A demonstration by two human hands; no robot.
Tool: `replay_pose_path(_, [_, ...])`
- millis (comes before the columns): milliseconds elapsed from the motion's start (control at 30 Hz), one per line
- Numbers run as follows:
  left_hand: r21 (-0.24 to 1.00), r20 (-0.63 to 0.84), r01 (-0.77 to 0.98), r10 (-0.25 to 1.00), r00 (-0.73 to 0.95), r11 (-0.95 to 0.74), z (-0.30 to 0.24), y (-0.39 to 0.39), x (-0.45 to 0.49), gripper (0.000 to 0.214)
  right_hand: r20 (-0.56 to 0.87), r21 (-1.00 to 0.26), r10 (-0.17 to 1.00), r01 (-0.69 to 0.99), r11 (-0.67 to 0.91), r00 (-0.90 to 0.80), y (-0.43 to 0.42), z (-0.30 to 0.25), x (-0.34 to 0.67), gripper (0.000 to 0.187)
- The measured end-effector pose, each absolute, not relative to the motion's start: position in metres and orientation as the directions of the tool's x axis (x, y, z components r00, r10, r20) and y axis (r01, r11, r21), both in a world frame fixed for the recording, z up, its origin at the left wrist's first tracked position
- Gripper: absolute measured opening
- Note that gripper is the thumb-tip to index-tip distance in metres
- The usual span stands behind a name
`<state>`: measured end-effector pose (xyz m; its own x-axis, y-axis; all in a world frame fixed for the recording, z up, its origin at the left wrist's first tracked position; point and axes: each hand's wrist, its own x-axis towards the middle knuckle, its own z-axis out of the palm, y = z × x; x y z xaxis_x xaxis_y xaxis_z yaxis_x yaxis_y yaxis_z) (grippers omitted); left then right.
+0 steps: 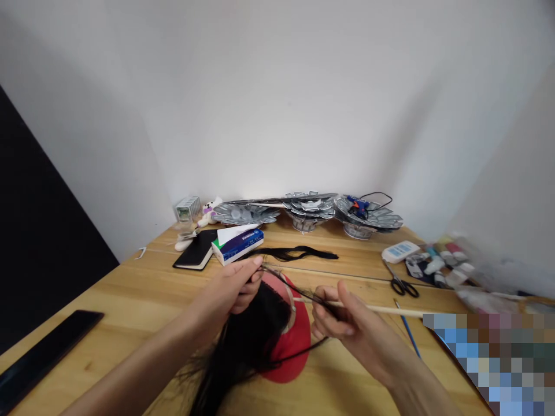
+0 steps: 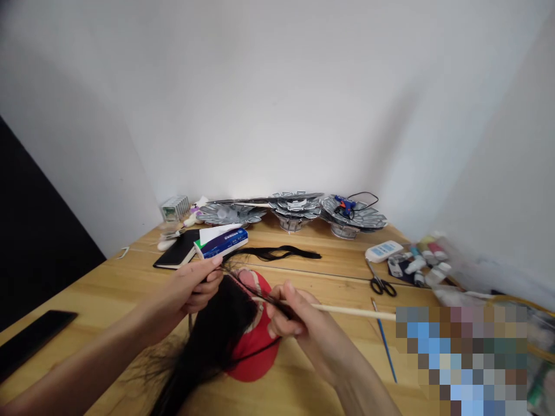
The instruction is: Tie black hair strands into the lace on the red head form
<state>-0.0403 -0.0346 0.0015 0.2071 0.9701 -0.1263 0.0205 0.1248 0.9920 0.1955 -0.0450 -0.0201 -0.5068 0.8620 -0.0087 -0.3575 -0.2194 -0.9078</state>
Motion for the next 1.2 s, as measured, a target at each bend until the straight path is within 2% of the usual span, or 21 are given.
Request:
replay_pose_path(100, [0.987, -0.142, 0.113, 0.959, 0.246, 0.117, 0.003, -0.041, -0.053, 0.047, -0.062, -0.950, 0.867, -0.238, -0.204, -0.494, -0.047, -0.010, 0.209, 0.053])
replay_pose_path(267, [0.958, -0.091, 0.287, 0.944, 0.316, -0.004, 0.011, -0.056, -0.075, 0.052, -0.008, -0.999, 0.922, 0.042, 0.009, -0.388, -0.054, 0.012, 0.228, 0.054])
replay_pose_path(433, [0.918, -0.089, 0.385, 0.900, 0.426, -0.091, 0.023, -0.075, -0.098, 0.047, 0.078, -0.933, 0.926, 0.300, 0.198, -0.370, -0.069, 0.028, 0.239, 0.059])
replay_pose_path(667, [0.922, -0.137, 0.381, 0.858, 0.495, -0.073, 0.019, -0.083, -0.120, 0.050, 0.175, -0.843, 0.945, 0.454, 0.289, -0.277, -0.082, 0.044, 0.223, 0.063])
replay_pose_path(767, [0.942, -0.139, 0.332, 0.833, 0.536, -0.056, 0.015, -0.084, -0.127, 0.048, 0.125, -0.853, 0.939, 0.450, 0.266, -0.319, -0.082, 0.047, 0.223, 0.063])
replay_pose_path(867, [0.961, -0.109, 0.272, 0.834, 0.541, -0.051, 0.014, -0.086, -0.133, 0.045, 0.034, -0.927, 0.916, 0.330, 0.178, -0.399, -0.078, 0.041, 0.230, 0.054])
replay_pose_path(1033, [0.974, -0.093, 0.224, 0.866, 0.491, -0.023, 0.015, -0.090, -0.136, 0.037, 0.042, -0.990, 0.925, 0.108, 0.089, -0.379, -0.073, 0.032, 0.234, 0.048])
replay_pose_path(1200, [0.970, -0.131, 0.240, 0.886, 0.445, 0.023, 0.013, -0.093, -0.147, 0.035, 0.028, -0.998, 0.935, 0.036, 0.044, -0.353, -0.059, 0.032, 0.235, 0.052])
